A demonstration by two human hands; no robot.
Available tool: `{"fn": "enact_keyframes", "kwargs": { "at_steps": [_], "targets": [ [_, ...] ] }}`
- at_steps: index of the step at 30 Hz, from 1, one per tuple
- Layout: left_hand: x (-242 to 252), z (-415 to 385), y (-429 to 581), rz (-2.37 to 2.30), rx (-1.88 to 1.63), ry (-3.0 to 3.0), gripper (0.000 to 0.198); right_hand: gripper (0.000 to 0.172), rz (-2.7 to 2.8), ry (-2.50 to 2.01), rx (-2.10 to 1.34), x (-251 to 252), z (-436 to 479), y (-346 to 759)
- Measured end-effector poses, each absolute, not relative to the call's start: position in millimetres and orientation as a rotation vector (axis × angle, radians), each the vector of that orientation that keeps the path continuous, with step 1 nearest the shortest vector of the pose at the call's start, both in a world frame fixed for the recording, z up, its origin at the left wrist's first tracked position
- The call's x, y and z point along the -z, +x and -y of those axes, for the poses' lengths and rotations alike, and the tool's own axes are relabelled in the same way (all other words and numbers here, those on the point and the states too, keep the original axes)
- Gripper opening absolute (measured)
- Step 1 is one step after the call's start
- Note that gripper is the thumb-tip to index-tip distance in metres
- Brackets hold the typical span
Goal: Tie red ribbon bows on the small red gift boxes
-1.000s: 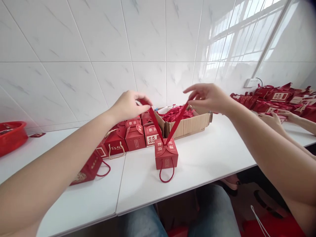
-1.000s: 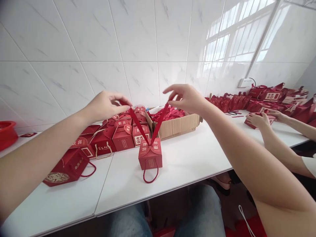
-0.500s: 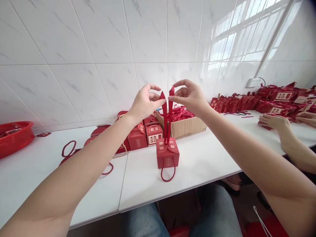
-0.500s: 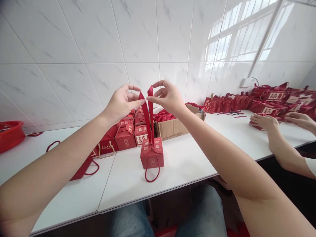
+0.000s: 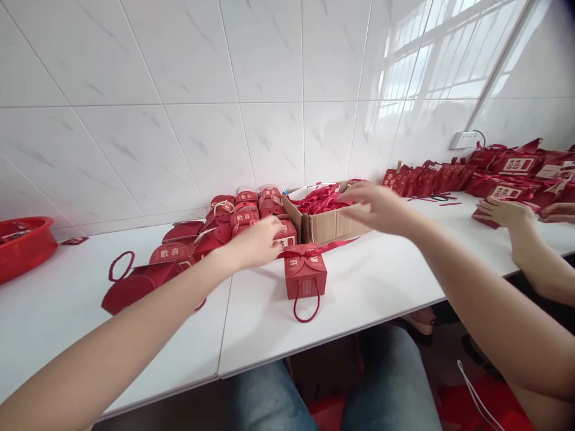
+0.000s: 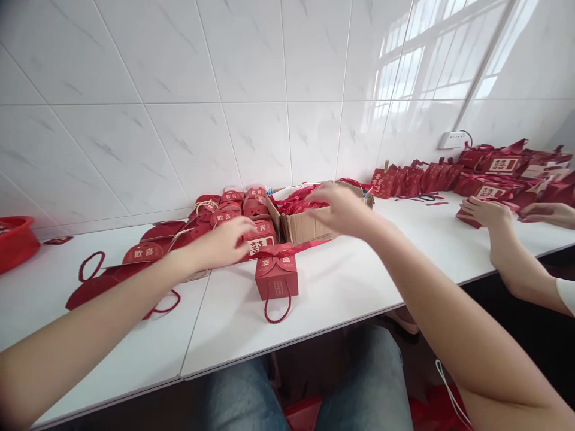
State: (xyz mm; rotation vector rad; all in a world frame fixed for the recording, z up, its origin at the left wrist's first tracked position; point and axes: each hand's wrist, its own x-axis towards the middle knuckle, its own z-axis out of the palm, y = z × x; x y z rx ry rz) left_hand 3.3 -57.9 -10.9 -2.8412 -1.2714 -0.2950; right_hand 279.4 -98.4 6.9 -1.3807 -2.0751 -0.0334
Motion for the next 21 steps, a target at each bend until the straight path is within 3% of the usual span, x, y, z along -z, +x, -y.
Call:
{"fn": "enact_keyframes", "kwargs": {
  "at_steps": [4,6,16,21],
  "targets": [
    [51,52,18,1.247,0.214,-3.03,0.018,0.072,2.325,-1.3,-0.471,47,81,248],
    [59,51,22,1.237,0.251,-3.022,0.017,0.081,2.325,-1.237,-0.631,69,72,237],
    [59,61,27,1.13,0.321,-3.029,0.016,0.052,2.377,-1.044,-0.557,83,68,222],
    [65,57,27,1.129,0.473,-3.085,0.017,0.057,2.397,-1.081,-0.54,87,66,222]
  ]
}}
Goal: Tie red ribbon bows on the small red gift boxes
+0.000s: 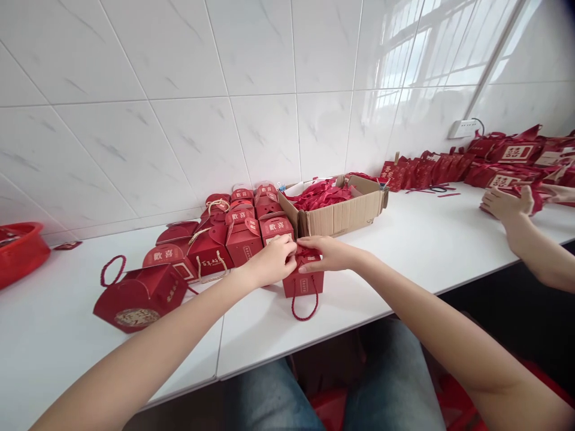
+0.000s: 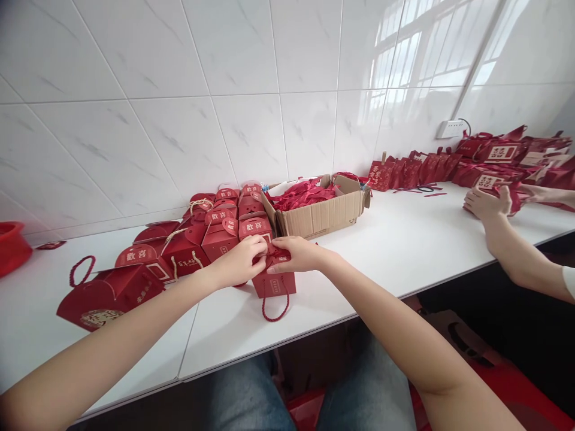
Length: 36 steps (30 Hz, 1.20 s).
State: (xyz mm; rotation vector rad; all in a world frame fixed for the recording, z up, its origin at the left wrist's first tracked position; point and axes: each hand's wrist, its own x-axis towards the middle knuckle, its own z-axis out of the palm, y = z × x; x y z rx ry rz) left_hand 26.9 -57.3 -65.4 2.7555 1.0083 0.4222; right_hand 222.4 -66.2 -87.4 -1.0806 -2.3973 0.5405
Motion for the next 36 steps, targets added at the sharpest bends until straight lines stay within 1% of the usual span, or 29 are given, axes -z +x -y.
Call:
{"fn": "enact_keyframes", "kwargs": {
  "at_steps": [3,5,7,11,18,20,21,24,25,26,28,30,36],
  "targets": [
    [68,54,25,-1.001,-0.451,2.737,0.019,0.068,2.395,-1.106,-0.534,89,65,223],
    [69,53,24,-0.996,-0.469,2.727,0.02,0.071,2.389,-1.113,-0.539,90,65,223],
    [70,53,22,-0.996,-0.489,2.718,0.019,0.07,2.382,-1.109,-0.544,90,66,224],
    [72,54,20,-1.014,-0.528,2.694,0.016,0.062,2.363,-1.096,-0.557,89,68,224],
    [73,55,21,-1.064,-0.534,2.63,0.016,0.063,2.332,-1.079,-0.598,90,69,225],
    [73,56,21,-1.055,-0.551,2.624,0.016,0.059,2.274,-1.048,-0.596,94,70,226],
    [73,56,21,-1.048,-0.559,2.625,0.016,0.054,2.225,-1.044,-0.59,96,71,226],
    [73,58,21,-1.033,-0.578,2.638,0.016,0.026,2.043,-1.089,-0.539,103,74,226],
    [73,59,22,-1.033,-0.581,2.644,0.016,0.017,1.998,-1.106,-0.509,105,75,226],
    [73,59,22,-1.037,-0.581,2.65,0.016,0.013,1.971,-1.115,-0.473,105,76,226],
    [73,59,21,-1.051,-0.577,2.658,0.016,0.011,1.954,-1.118,-0.405,105,76,227],
    [73,59,21,-1.058,-0.569,2.654,0.017,0.013,1.96,-1.147,-0.377,104,75,229],
    [76,61,20,-1.038,-0.52,2.641,0.016,0.021,1.985,-1.191,-0.485,102,72,240]
  ]
}}
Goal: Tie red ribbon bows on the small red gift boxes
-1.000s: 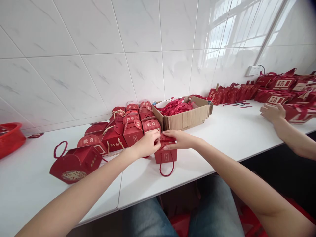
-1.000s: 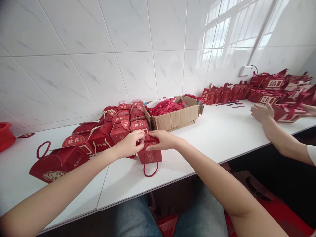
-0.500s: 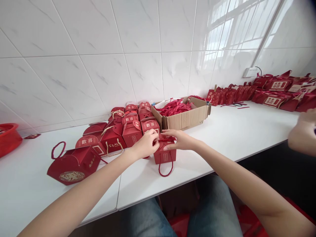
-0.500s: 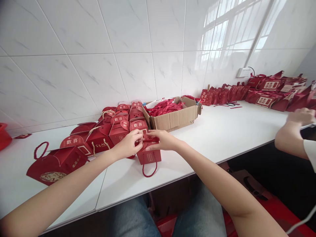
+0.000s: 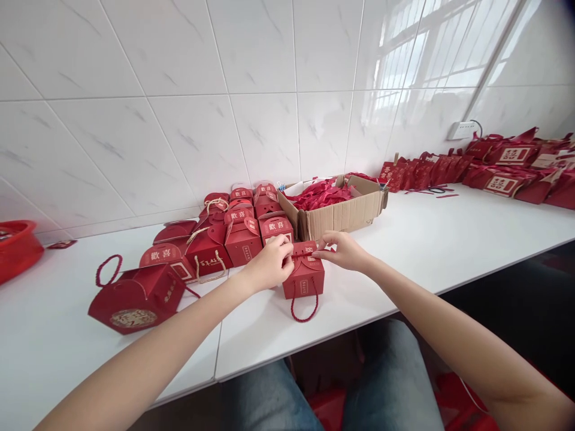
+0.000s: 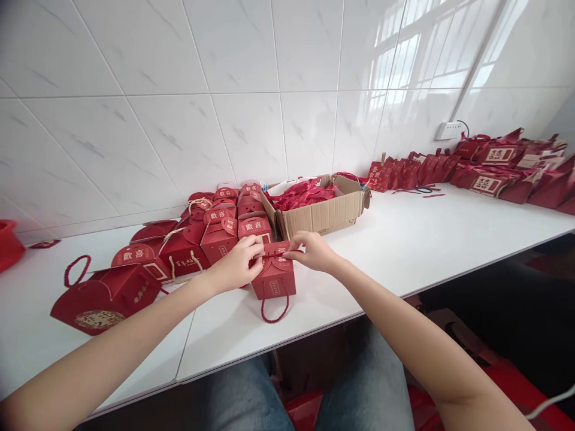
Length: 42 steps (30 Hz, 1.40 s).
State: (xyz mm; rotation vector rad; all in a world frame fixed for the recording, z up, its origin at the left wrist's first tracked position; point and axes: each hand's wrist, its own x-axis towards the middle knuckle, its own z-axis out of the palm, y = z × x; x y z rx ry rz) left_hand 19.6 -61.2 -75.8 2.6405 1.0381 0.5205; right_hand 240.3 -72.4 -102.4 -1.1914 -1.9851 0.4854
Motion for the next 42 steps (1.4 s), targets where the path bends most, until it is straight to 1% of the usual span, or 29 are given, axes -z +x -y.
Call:
{"fn": "enact_keyframes", "kwargs": {
  "at_steps": [5,7,10,13,16,18,20,23,25,29,34,36,39,42],
  "targets": [
    [76,65,21,-1.067,-0.529,2.694,0.015,0.028,1.949,-1.18,-0.607,108,70,245],
    [77,64,19,-1.11,-0.57,2.626,0.016,0.035,1.882,-1.232,-0.762,110,70,247],
    [82,61,12,-1.234,-0.653,2.412,0.019,0.042,1.839,-1.272,-1.09,112,72,255],
    [85,59,2,-1.323,-0.592,2.07,0.031,0.048,1.896,-1.299,-1.292,111,79,269],
    [81,58,-13,-1.25,-0.383,1.839,0.044,0.052,1.986,-1.344,-1.345,107,87,289],
    [74,57,-24,-1.214,-0.3,1.801,0.048,0.052,2.039,-1.38,-1.331,104,90,305],
    [66,56,-38,-1.226,-0.296,1.783,0.049,0.049,2.041,-1.401,-1.318,100,93,320],
    [46,52,-57,-1.288,-0.29,1.773,0.047,0.042,1.981,-1.382,-1.31,88,96,341],
    [28,49,-68,-1.325,-0.235,1.829,0.042,0.038,1.944,-1.402,-1.269,75,96,351],
    [-15,41,-80,-1.443,-0.278,2.021,0.028,0.033,1.932,-1.463,-1.123,42,95,363],
    [-59,33,-82,-1.556,-0.152,2.091,0.029,0.025,2.041,-1.433,-0.831,0,92,364],
    [-72,32,-77,-1.538,-0.208,2.083,0.034,0.028,2.031,-1.403,-0.718,-12,90,358],
    [-84,37,-58,-1.494,-0.43,2.089,0.041,0.042,1.925,-1.337,-0.573,-25,84,342],
    [-87,41,-32,-1.417,-0.638,2.083,0.037,0.054,1.778,-1.228,-0.479,-33,76,319]
  ]
}}
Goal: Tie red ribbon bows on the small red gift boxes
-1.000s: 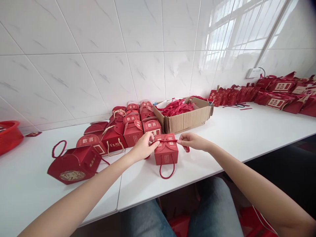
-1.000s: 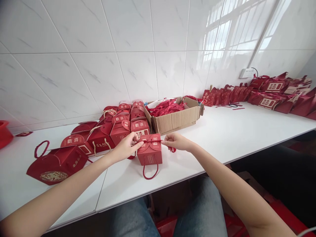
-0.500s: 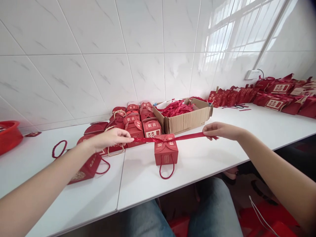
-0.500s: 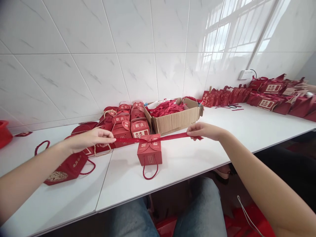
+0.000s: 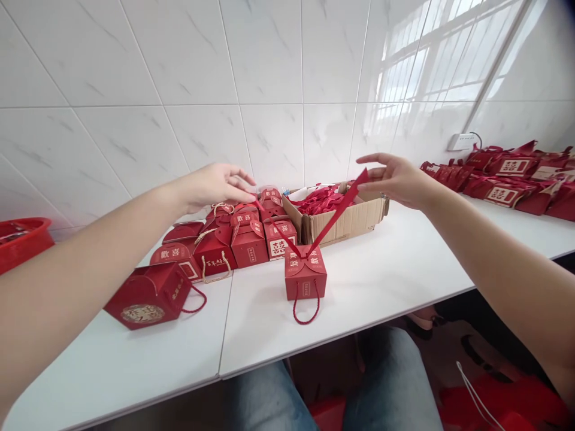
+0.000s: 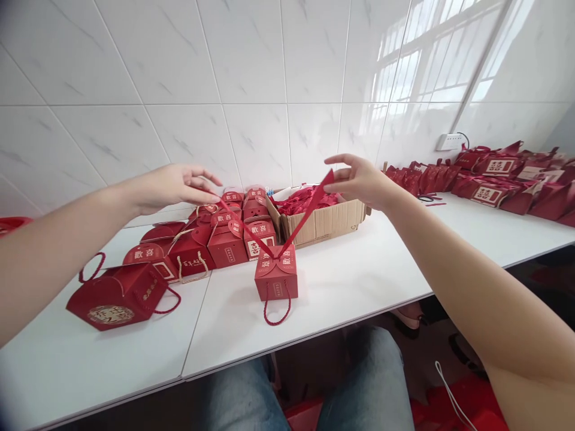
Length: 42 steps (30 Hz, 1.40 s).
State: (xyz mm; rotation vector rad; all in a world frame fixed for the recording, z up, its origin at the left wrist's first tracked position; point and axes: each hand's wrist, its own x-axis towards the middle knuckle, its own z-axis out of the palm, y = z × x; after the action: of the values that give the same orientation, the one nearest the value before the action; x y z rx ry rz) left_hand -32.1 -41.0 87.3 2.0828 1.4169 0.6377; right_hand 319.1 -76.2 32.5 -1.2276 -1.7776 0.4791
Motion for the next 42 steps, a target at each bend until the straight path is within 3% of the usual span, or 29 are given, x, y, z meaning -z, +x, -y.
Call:
{"fn": "enact_keyframes", "kwargs": {
  "at_steps": [5,10,15,20,23,26,30,32,35,38,42],
  "targets": [
    [-82,39,7,-1.143,-0.973,2.008,0.035,0.056,1.662,-1.039,-0.551,-43,64,276],
    [-75,39,27,-0.86,-1.058,1.984,0.028,0.049,1.621,-0.899,-0.644,-48,61,245],
    [-68,44,38,-0.844,-1.312,2.251,0.055,0.041,1.605,-0.863,-0.637,-53,64,230],
    [-70,43,46,-0.815,-1.319,2.392,0.056,0.038,1.632,-0.879,-0.579,-58,67,223],
    [-74,43,34,-0.958,-1.308,2.502,0.056,0.038,1.671,-0.972,-0.453,-57,68,237],
    [-74,50,8,-1.447,-1.227,2.763,0.057,0.039,1.627,-1.226,-0.113,-48,74,266],
    [-47,62,-14,-1.708,-1.144,3.061,0.03,0.04,1.587,-1.41,0.349,-21,82,290],
    [-23,64,-10,-1.469,-0.867,3.054,0.017,0.031,1.761,-1.428,0.188,-1,83,284],
    [18,64,6,-1.136,-0.519,2.813,0.016,0.03,2.147,-1.423,-0.352,33,80,261],
    [52,63,19,-0.986,-0.482,2.727,0.017,0.04,2.191,-1.491,-0.77,62,74,244],
    [71,63,22,-0.93,-0.63,2.657,0.017,0.047,2.031,-1.541,-0.886,76,66,243]
  ]
}}
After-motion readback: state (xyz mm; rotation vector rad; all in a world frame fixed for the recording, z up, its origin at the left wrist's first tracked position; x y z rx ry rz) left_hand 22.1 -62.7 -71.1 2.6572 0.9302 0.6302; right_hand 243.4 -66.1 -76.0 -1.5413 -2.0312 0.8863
